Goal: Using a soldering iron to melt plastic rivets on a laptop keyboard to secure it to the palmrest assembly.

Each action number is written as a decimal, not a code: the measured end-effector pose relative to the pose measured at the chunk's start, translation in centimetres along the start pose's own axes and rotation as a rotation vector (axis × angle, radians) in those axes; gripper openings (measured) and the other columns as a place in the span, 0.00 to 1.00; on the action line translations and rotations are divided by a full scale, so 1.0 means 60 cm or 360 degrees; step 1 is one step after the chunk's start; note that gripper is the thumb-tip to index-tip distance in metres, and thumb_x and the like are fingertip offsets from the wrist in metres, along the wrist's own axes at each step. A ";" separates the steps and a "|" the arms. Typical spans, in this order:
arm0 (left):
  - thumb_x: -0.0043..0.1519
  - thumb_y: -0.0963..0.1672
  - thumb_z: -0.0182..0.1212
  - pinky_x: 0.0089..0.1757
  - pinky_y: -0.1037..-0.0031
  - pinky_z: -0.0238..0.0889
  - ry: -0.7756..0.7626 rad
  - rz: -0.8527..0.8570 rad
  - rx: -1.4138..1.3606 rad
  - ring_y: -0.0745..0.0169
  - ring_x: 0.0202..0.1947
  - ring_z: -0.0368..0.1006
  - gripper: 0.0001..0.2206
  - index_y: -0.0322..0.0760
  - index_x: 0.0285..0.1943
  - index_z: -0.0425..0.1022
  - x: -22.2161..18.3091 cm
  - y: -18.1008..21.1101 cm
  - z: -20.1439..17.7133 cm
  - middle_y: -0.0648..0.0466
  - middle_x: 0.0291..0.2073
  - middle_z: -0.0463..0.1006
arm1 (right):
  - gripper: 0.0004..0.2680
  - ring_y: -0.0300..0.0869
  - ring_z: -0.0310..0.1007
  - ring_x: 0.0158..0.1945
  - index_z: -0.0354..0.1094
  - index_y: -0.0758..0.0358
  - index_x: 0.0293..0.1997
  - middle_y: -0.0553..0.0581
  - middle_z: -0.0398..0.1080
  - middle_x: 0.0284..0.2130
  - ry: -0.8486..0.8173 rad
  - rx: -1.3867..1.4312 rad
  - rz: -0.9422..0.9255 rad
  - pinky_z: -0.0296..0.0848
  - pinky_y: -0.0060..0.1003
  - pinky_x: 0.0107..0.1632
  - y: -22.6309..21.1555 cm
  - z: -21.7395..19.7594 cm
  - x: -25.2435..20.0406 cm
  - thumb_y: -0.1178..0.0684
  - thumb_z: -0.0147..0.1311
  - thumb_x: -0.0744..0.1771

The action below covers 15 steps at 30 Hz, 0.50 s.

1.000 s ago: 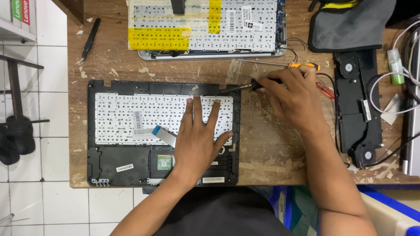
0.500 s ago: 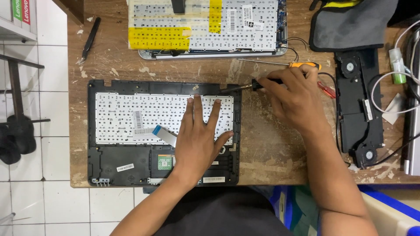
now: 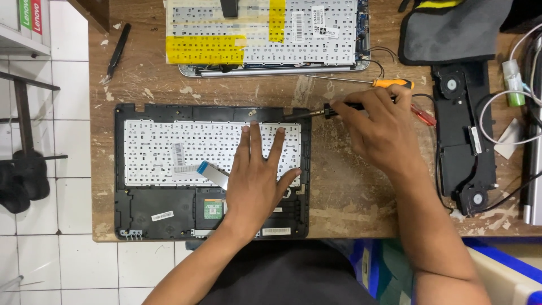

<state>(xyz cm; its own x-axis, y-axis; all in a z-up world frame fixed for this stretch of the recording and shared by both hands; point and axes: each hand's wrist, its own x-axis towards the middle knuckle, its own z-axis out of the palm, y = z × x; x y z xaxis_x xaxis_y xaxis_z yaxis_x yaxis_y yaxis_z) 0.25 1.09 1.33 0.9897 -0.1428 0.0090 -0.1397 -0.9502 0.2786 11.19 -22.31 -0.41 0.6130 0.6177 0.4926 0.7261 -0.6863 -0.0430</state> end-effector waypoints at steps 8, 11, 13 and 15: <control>0.64 0.59 0.54 0.55 0.51 0.65 -0.0020 0.0008 0.0036 0.24 0.64 0.63 0.33 0.37 0.72 0.67 0.000 0.001 -0.001 0.24 0.62 0.65 | 0.01 0.44 0.73 0.42 0.78 0.52 0.43 0.50 0.74 0.38 -0.0021 -0.0114 -0.0026 0.59 0.42 0.56 -0.004 -0.005 0.002 0.55 0.62 0.71; 0.64 0.59 0.54 0.54 0.51 0.66 -0.0008 0.0016 0.0057 0.24 0.64 0.64 0.33 0.37 0.72 0.67 -0.001 0.000 -0.001 0.25 0.61 0.66 | 0.01 0.45 0.73 0.42 0.78 0.53 0.43 0.51 0.74 0.38 -0.0012 -0.0103 -0.0032 0.58 0.42 0.55 -0.006 -0.008 0.005 0.55 0.62 0.71; 0.64 0.60 0.54 0.54 0.51 0.66 -0.0014 0.0019 0.0062 0.24 0.64 0.64 0.33 0.37 0.72 0.67 -0.002 0.001 0.000 0.25 0.61 0.66 | 0.01 0.45 0.73 0.42 0.78 0.53 0.43 0.52 0.74 0.38 -0.0010 -0.0085 -0.0026 0.58 0.42 0.55 -0.008 -0.010 0.007 0.55 0.62 0.71; 0.64 0.60 0.54 0.54 0.51 0.67 -0.0007 0.0027 0.0085 0.25 0.64 0.64 0.33 0.38 0.72 0.67 -0.001 0.001 -0.002 0.25 0.61 0.66 | 0.01 0.45 0.73 0.41 0.78 0.52 0.43 0.51 0.74 0.38 -0.0020 -0.0112 -0.0031 0.58 0.42 0.55 -0.009 -0.013 0.008 0.56 0.62 0.71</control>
<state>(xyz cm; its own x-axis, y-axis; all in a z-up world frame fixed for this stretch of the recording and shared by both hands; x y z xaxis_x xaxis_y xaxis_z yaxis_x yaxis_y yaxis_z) 0.18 1.09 1.44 0.9871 -0.1601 0.0091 -0.1580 -0.9611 0.2266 10.86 -21.94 0.52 0.6034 0.6356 0.4816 0.7144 -0.6992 0.0278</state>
